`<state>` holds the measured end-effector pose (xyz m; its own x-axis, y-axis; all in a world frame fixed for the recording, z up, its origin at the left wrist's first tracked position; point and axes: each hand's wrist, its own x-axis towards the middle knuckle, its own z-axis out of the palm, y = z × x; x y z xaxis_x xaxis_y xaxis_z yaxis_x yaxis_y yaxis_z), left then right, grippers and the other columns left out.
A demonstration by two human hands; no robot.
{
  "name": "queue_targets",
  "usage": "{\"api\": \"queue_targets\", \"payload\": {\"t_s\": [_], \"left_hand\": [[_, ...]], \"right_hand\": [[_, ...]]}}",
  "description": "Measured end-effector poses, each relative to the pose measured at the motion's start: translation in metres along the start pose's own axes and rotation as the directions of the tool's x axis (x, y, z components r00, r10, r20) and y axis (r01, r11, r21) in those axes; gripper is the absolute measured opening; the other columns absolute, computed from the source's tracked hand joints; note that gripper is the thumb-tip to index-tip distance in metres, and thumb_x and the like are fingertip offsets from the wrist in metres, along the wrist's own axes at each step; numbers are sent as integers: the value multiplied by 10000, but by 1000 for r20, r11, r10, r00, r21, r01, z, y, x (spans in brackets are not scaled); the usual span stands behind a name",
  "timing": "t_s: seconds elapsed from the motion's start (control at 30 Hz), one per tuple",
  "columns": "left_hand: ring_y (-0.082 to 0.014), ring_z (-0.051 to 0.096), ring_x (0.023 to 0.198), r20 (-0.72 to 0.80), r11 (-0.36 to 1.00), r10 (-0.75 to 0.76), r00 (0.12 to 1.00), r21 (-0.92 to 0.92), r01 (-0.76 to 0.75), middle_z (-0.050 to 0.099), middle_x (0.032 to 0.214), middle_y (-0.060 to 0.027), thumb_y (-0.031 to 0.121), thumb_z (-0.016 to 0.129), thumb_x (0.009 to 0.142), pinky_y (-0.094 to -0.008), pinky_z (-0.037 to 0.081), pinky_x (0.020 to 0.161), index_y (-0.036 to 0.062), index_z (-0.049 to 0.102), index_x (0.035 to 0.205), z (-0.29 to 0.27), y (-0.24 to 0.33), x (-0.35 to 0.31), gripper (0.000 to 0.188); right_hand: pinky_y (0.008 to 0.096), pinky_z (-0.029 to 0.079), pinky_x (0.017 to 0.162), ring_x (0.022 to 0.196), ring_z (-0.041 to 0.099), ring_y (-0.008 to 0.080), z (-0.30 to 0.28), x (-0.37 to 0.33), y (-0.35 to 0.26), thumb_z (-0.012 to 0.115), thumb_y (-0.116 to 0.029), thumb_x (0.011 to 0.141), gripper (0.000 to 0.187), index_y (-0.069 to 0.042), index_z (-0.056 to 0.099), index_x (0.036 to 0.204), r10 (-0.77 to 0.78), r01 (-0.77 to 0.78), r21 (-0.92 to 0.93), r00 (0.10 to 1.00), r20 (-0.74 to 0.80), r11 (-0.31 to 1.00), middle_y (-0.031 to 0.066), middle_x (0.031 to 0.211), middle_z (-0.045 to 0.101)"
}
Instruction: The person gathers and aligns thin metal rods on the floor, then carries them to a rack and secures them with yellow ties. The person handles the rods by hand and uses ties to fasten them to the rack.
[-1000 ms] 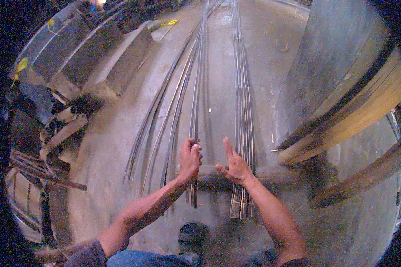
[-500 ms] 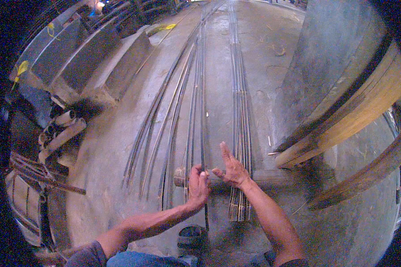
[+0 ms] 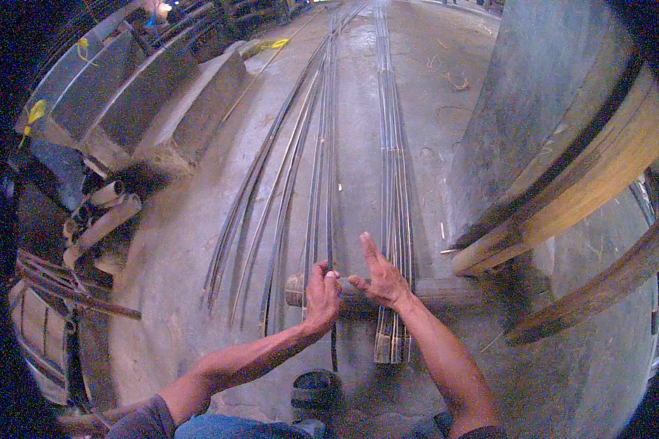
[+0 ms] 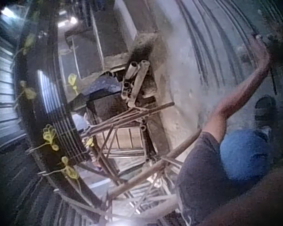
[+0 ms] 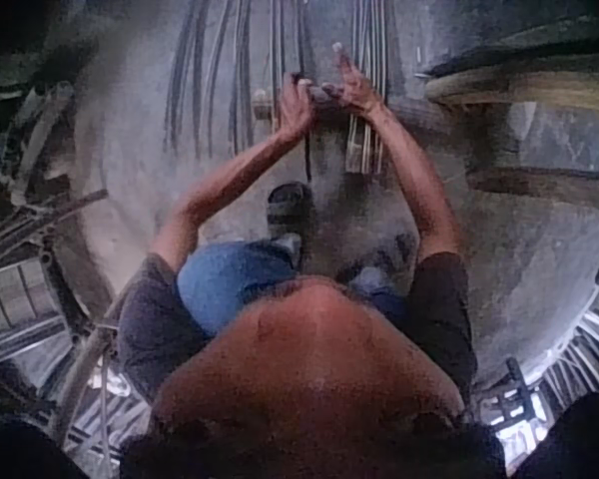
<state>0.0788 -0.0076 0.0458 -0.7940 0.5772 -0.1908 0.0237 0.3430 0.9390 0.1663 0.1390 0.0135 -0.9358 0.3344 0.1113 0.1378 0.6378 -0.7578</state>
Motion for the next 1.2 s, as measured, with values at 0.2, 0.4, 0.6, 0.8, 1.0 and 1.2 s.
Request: {"api": "queue_targets", "payload": {"t_s": [0.2,0.4,0.6,0.8,1.0,1.2], "left_hand": [[-172,556,672,-30,1000,23,999,-12,-23,591,870,-119,137,406,927,-344,462,632,-26,438,1182,-9,-18,30,304],[-173,566,676,-28,991,-135,990,-31,134,607,885,-108,164,436,893,-340,471,630,-14,460,1197,-18,-17,61,353],[-419,196,1343,-138,803,409,902,524,-284,210,1415,-308,159,546,859,-439,189,1108,-68,223,1393,-28,-43,61,664],[-366,632,893,562,806,323,761,257,-532,650,914,-230,235,533,850,-414,486,827,4,653,992,6,23,67,297],[-406,629,791,721,854,78,689,308,-419,638,847,-254,321,536,823,-458,481,738,-21,642,946,34,-15,80,378],[-338,636,811,746,922,96,659,183,-342,655,852,-220,335,552,805,-404,479,741,-23,655,893,37,-20,86,382]], "right_hand": [[377,201,1127,1385,167,356,3,5,-2,448,-675,822,1006,-19,26,1456,-20,20,-18,1000,10,1000,242,1499,116],[367,166,1134,1389,155,362,-3,2,-4,421,-657,846,977,-9,16,1455,-17,17,-13,1000,19,1000,248,1494,128],[391,141,1138,1391,161,348,19,-2,11,354,-684,854,963,0,40,1455,-52,51,24,999,7,998,239,1500,123],[362,162,1128,1378,218,333,-15,4,5,327,-694,858,951,38,138,1435,-90,100,42,978,-189,994,239,1476,219],[357,151,1129,1386,200,327,-3,10,6,319,-733,832,995,39,142,1434,-55,68,73,985,-162,995,235,1482,208],[358,148,1130,1388,183,339,1,9,6,308,-760,809,1021,26,136,1438,-103,110,24,971,-217,994,246,1482,193]]}}
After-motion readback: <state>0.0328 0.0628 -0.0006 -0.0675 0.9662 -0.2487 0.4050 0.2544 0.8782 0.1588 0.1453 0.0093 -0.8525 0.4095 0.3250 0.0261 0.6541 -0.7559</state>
